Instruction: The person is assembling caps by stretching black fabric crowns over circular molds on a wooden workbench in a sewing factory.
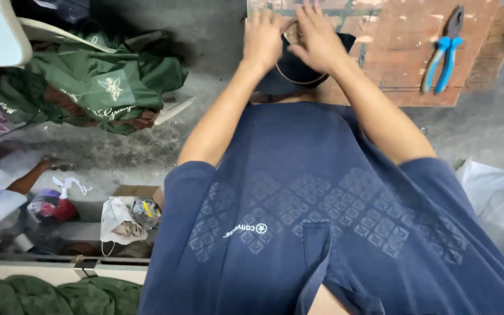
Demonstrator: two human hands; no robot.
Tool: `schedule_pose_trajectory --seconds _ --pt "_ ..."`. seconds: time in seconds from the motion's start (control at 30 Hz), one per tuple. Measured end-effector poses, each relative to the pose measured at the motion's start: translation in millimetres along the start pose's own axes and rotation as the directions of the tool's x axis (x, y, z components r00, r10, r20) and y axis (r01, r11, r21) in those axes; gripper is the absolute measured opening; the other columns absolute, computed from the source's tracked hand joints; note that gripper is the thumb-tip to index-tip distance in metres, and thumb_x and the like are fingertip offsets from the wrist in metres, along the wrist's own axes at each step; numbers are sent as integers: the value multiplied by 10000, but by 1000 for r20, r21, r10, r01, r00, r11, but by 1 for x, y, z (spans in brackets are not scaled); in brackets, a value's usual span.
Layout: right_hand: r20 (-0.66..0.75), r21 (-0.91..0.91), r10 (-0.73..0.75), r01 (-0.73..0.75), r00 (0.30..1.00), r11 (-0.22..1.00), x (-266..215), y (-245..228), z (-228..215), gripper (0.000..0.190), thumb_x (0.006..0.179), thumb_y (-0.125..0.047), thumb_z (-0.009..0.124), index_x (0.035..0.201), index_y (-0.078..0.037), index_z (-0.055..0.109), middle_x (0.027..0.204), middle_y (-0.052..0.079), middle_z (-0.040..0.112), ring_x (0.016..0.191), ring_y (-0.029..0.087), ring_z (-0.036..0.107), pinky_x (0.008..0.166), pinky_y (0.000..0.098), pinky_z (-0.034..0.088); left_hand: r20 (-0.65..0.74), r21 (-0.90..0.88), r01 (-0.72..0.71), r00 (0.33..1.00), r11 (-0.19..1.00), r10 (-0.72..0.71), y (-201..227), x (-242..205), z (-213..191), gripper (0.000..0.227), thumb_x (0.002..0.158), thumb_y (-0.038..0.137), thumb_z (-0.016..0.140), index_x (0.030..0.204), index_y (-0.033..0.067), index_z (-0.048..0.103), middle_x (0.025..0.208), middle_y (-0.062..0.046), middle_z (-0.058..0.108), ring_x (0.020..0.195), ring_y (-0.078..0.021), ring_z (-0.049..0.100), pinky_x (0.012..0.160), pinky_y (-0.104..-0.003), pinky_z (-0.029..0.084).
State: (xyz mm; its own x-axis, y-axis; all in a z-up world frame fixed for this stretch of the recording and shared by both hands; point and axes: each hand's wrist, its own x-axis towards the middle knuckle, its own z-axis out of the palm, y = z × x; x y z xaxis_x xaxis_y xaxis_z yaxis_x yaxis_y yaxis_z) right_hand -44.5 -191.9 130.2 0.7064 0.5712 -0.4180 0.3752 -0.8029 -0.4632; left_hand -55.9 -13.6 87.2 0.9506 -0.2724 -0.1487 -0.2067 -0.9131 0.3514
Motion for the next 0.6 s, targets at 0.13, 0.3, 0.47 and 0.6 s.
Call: schedule_pose_trajectory --seconds 0.13,0.3,0.47,0.6 --pt "-208 -46 -215 210 954 977 -57 1 21 490 744 -221 681 1105 49 487 1051 255 534 1016 435 462 851 513 389 105 39 -299 950 953 294 54 -49 -22 274 648 236 625 882 93 627 904 -160 583 850 -352 508 634 -483 434" --pt "-276 -261 -228 155 934 953 -71 12 74 67 741 -100 591 737 -53 543 736 128 517 757 325 491 602 426 429 -86 157 -385 912 910 401 54 -78 41 63 761 210 570 783 153 580 746 -32 518 736 -249 494 570 -383 390" --pt "-227 -182 -199 159 953 970 -64 29 82 178 770 -116 567 599 -81 531 603 67 513 626 264 489 467 411 397 -147 -71 -266 956 961 254 51 -76 65 129 638 43 606 649 121 503 639 -41 484 696 -250 485 566 -380 407" --pt "-231 -155 -188 155 955 976 -64 28 81 151 756 -134 563 616 -79 543 609 66 533 622 266 502 449 424 389 -189 -120 -236 959 964 211 50 -78 62 161 650 -7 575 596 113 482 582 -40 442 627 -238 462 536 -376 415"
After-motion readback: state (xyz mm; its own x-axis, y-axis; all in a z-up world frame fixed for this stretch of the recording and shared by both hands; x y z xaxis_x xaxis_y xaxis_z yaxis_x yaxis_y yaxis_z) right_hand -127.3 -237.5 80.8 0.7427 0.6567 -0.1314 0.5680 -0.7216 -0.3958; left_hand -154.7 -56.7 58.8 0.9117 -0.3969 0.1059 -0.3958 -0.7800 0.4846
